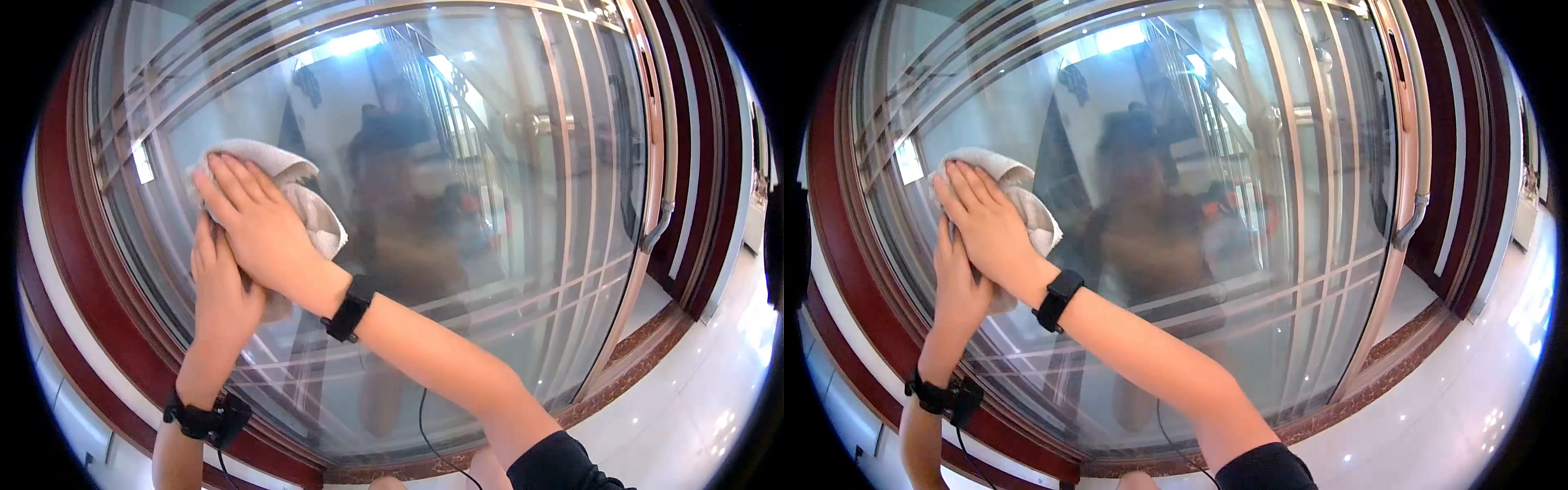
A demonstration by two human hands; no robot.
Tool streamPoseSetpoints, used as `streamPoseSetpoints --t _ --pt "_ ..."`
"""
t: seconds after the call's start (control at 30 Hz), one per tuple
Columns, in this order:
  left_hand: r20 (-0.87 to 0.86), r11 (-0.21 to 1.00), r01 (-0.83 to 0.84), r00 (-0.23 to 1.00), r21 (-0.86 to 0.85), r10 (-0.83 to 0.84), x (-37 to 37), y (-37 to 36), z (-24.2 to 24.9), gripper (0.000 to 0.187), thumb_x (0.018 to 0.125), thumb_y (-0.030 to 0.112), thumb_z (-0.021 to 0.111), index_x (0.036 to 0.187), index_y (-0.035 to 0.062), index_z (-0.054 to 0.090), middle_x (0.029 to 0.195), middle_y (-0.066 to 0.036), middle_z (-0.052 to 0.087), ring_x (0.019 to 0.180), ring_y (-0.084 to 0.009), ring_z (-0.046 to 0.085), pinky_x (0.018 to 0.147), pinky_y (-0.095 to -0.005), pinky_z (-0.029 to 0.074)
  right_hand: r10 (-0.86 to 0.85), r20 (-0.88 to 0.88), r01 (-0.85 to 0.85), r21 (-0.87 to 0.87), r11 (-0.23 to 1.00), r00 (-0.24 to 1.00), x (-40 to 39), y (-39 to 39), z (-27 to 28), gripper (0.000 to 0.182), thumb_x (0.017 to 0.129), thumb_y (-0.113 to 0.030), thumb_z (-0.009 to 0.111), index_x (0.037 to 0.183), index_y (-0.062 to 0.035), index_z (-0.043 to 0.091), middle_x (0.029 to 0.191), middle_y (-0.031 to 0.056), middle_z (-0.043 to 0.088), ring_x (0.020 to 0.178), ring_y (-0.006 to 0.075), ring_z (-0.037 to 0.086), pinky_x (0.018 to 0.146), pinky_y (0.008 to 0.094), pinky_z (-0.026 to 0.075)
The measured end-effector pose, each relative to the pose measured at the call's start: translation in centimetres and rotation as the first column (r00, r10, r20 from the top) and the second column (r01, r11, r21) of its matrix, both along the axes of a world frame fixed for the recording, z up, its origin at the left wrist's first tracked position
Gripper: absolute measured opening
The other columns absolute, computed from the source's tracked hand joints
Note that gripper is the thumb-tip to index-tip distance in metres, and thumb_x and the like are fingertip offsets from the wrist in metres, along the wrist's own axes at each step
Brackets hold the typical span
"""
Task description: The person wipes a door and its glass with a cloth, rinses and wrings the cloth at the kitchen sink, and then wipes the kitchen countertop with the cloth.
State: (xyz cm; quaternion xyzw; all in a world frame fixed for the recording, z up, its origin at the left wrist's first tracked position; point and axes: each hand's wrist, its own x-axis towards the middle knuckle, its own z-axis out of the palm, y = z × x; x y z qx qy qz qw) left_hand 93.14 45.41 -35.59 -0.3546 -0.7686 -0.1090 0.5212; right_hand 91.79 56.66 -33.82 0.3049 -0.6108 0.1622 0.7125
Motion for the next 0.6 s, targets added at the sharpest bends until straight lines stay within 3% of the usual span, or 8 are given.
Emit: streamPoseSetpoints --t 0.27,0.53,0.6 --pt "-0.244 0.988 0.157 0.958 0.002 -0.152 0.5 8.5 2.4 0.065 0.077 0.021 0.052 0.126 -0.0119 0.026 0.135 -0.028 0.019 0.124 -0.0414 0.022 0.102 -0.0445 0.02 -0.192 -0.094 0.18 -0.123 0.976 0.977 2.5 8.1 2.8 0.052 0.079 -0.015 0.051 0.127 -0.0031 0.036 0.128 0.0192 0.04 0.12 0.0333 0.036 0.101 0.0425 0.025" --pt "-0.402 0.917 0.398 0.839 -0.003 -0.366 3.5 21.1 4.0 0.065 0.078 0.023 0.052 0.126 -0.012 0.027 0.138 -0.023 0.019 0.127 -0.0363 0.02 0.104 -0.0423 0.017 -0.48 -0.086 0.474 -0.087 0.876 0.873 8.7 21.7 4.3 0.056 0.08 -0.022 0.051 0.129 -0.0017 0.033 0.129 0.0206 0.038 0.122 0.0341 0.033 0.103 0.042 0.023" --pt "-0.344 0.901 0.434 0.844 -0.016 -0.412 4.9 24.4 4.2 0.07 0.076 0.024 0.055 0.128 -0.0111 0.024 0.139 -0.021 0.019 0.129 -0.0327 0.018 0.106 -0.0413 0.015 -0.516 -0.031 0.514 -0.05 0.856 0.856 10.7 25.8 4.6 0.059 0.08 -0.025 0.051 0.13 -0.0015 0.03 0.13 0.0228 0.036 0.122 0.0351 0.033 0.102 0.0415 0.024"
